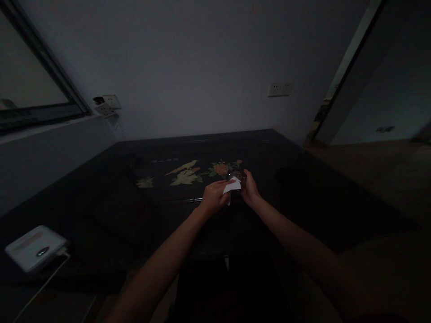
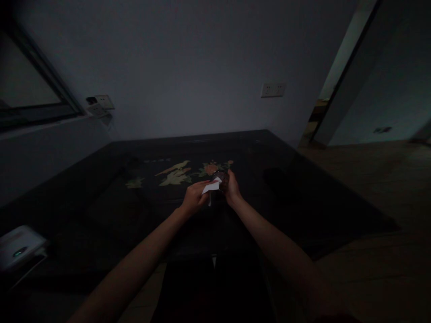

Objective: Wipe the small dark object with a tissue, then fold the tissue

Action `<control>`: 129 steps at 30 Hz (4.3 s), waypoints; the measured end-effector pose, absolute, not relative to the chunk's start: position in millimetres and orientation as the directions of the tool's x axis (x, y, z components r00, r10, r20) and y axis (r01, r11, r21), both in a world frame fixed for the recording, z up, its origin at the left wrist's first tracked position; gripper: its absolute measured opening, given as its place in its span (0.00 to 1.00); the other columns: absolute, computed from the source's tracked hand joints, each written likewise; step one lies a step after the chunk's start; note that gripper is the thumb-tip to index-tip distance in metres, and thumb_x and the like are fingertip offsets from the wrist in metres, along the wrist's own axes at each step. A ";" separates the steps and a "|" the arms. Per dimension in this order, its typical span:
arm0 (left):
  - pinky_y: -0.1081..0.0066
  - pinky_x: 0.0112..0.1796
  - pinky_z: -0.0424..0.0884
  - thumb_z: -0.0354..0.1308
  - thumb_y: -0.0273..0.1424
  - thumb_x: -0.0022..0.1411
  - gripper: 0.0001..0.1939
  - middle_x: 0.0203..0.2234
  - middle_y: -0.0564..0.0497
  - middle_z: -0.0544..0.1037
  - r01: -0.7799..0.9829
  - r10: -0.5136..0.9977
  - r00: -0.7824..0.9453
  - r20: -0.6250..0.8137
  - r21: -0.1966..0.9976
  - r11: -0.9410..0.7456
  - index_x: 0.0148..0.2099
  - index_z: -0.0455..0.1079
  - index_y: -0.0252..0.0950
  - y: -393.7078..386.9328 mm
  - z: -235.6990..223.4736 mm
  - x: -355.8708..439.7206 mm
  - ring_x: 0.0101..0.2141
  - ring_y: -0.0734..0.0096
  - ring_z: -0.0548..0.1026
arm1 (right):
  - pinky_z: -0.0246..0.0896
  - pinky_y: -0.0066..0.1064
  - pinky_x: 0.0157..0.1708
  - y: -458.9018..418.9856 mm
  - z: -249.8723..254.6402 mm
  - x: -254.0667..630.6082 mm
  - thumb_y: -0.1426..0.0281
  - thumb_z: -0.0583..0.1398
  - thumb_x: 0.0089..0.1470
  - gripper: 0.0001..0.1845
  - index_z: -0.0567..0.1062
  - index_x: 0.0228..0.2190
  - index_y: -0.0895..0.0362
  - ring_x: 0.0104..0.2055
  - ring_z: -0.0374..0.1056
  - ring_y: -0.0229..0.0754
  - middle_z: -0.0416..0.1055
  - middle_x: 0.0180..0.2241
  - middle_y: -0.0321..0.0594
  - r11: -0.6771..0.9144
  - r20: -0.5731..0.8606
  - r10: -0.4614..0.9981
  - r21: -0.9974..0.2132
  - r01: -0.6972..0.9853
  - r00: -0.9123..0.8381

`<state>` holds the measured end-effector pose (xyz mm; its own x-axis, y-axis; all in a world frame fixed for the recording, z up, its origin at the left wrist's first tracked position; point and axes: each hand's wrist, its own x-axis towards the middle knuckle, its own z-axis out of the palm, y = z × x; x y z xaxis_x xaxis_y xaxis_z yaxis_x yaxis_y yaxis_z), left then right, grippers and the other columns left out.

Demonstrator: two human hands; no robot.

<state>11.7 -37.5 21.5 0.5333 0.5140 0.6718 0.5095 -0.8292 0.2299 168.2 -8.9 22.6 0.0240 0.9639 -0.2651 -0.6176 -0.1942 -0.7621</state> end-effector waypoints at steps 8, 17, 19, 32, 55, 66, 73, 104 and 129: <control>0.58 0.61 0.59 0.43 0.27 0.64 0.26 0.62 0.44 0.62 0.420 0.507 0.595 0.624 0.297 -0.858 0.64 0.57 0.35 -36.3 21.9 18.0 0.61 0.65 0.61 | 0.58 0.29 0.25 -9.5 19.5 160.8 0.60 0.57 0.51 0.12 0.72 0.23 0.54 0.21 0.65 0.38 0.72 0.18 0.31 -0.177 -0.264 0.963 -0.758 -0.628 0.047; 0.58 0.64 0.49 0.43 0.27 0.66 0.29 0.66 0.41 0.52 0.494 0.619 0.585 0.524 0.374 -0.785 0.68 0.47 0.32 -33.1 19.4 20.3 0.66 0.65 0.48 | 0.57 0.28 0.25 -12.3 23.9 159.8 0.59 0.57 0.50 0.12 0.74 0.25 0.52 0.24 0.67 0.39 0.73 0.19 0.30 -0.179 -0.245 0.969 -0.767 -0.616 0.022; 0.58 0.64 0.50 0.43 0.27 0.65 0.29 0.66 0.42 0.53 0.538 0.649 0.569 0.505 0.368 -0.759 0.68 0.48 0.33 -32.9 20.6 20.0 0.65 0.66 0.49 | 0.58 0.28 0.26 -11.8 23.5 160.7 0.59 0.57 0.51 0.12 0.74 0.25 0.52 0.25 0.68 0.39 0.74 0.20 0.31 -0.183 -0.249 0.968 -0.755 -0.629 0.017; 0.58 0.60 0.61 0.45 0.26 0.64 0.21 0.55 0.47 0.72 0.647 0.672 0.491 0.555 0.285 -0.707 0.58 0.66 0.36 -34.7 24.3 15.7 0.56 0.66 0.69 | 0.62 0.30 0.28 -7.7 26.4 169.4 0.57 0.51 0.56 0.18 0.74 0.26 0.53 0.26 0.70 0.41 0.74 0.20 0.34 -0.212 -0.299 0.954 -0.730 -0.649 0.025; 0.55 0.62 0.56 0.43 0.28 0.66 0.25 0.61 0.41 0.63 0.634 0.685 0.502 0.528 0.315 -0.707 0.64 0.57 0.33 -32.9 20.1 18.8 0.62 0.64 0.60 | 0.60 0.29 0.26 -8.1 21.5 163.3 0.57 0.54 0.54 0.16 0.73 0.25 0.53 0.24 0.69 0.40 0.74 0.20 0.32 -0.194 -0.279 0.960 -0.748 -0.635 0.034; 0.55 0.61 0.58 0.45 0.27 0.64 0.26 0.61 0.42 0.63 0.648 0.736 0.443 0.511 0.385 -0.657 0.64 0.57 0.33 -33.2 16.3 16.9 0.61 0.61 0.61 | 0.61 0.28 0.29 -7.5 11.8 157.4 0.55 0.59 0.48 0.15 0.75 0.28 0.53 0.29 0.71 0.40 0.76 0.23 0.31 -0.117 -0.168 0.985 -0.824 -0.555 0.043; 0.54 0.63 0.52 0.44 0.26 0.65 0.29 0.64 0.40 0.57 0.516 0.639 0.537 0.550 0.386 -0.765 0.67 0.50 0.34 -34.6 17.1 18.4 0.64 0.64 0.54 | 0.59 0.27 0.29 -10.6 16.4 157.4 0.58 0.60 0.47 0.11 0.74 0.23 0.52 0.28 0.69 0.39 0.74 0.20 0.29 -0.101 -0.177 0.980 -0.830 -0.548 0.087; 0.60 0.59 0.62 0.47 0.27 0.64 0.23 0.58 0.47 0.69 0.687 0.740 0.441 0.508 0.340 -0.643 0.61 0.63 0.36 -41.7 24.5 22.8 0.57 0.64 0.67 | 0.65 0.32 0.32 -6.9 25.7 165.8 0.60 0.52 0.55 0.16 0.74 0.25 0.53 0.31 0.73 0.43 0.76 0.22 0.34 -0.112 -0.222 0.972 -0.737 -0.666 0.083; 0.56 0.63 0.50 0.43 0.24 0.63 0.31 0.65 0.42 0.54 0.497 0.636 0.562 0.528 0.398 -0.771 0.68 0.48 0.34 -39.3 17.7 26.0 0.65 0.66 0.51 | 0.59 0.28 0.28 -11.3 23.8 160.1 0.60 0.58 0.48 0.10 0.73 0.24 0.53 0.25 0.67 0.38 0.71 0.18 0.29 -0.111 -0.214 0.970 -0.803 -0.586 0.111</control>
<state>26.0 -39.3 17.7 0.5625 0.6361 0.5282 0.4974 -0.7706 0.3984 160.1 -11.3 23.8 0.1105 0.9705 -0.2144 -0.5856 -0.1107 -0.8030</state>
